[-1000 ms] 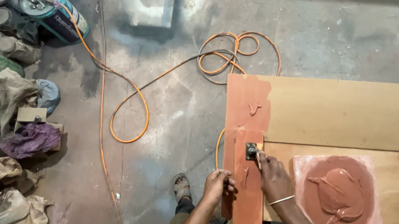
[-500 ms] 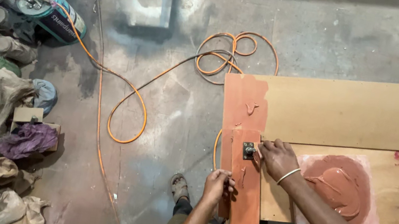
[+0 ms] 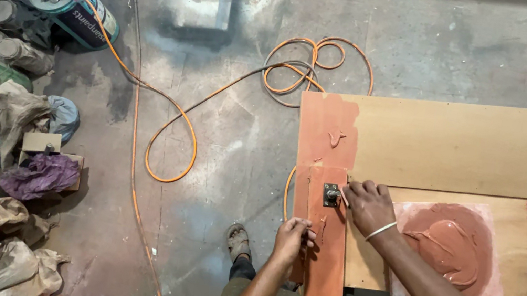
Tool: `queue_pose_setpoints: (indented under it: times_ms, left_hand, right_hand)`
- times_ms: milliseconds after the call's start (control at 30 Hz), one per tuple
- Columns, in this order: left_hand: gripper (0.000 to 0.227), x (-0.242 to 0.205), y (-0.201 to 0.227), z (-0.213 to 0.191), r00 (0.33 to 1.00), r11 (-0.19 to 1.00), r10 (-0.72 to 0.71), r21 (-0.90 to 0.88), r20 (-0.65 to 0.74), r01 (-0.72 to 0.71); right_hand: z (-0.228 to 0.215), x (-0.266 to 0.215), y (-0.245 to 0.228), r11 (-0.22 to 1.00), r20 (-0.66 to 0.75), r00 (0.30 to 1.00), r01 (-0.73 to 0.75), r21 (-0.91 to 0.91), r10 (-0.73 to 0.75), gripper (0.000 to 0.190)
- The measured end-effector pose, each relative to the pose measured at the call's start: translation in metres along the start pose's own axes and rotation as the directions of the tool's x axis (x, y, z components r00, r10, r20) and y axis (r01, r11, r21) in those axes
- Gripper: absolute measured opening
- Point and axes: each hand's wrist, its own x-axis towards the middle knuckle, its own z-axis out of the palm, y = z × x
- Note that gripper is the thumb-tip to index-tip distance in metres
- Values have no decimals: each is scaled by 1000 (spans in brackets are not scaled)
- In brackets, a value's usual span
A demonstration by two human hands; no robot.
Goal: The person applies a reddish-brown paste to a wooden plank using a small rectangular tool. They repeatedly scoop the paste from a container and spread it along the plank's surface, smoothing it out with the tool.
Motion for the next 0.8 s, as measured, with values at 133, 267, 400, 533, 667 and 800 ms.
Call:
queue_pose_setpoints:
  times_ms: [133, 267, 400, 533, 667, 800]
  left_hand:
    - [18, -8, -1, -4, 999, 999, -27, 20, -22, 28]
    - [17, -8, 2, -3, 1000, 1000, -8, 10, -15, 8]
    - [19, -13, 3, -4, 999, 999, -28, 29, -24, 29]
    - [19, -9, -4, -12, 998, 999, -29, 32, -50, 30]
    - [19, 7, -15, -19, 999, 1000, 4, -18, -48, -5]
    - [18, 17, -37, -26, 999, 996, -6, -91, -52, 1]
  right_hand:
    - [-7, -14, -1, 996, 206, 977, 63, -70, -47, 18]
    - [-6, 8, 12, 1000, 63, 998, 2, -18, -1, 27]
    - [-9, 18, 6, 999, 76, 997, -28, 37, 25, 25]
    - [-20, -16, -19, 999, 463, 886, 4, -42, 16, 17]
    - [-23, -51, -29, 992, 214, 974, 53, 115, -77, 35]
    - [-1, -79, -43, 967, -84, 968, 244, 71, -238, 50]
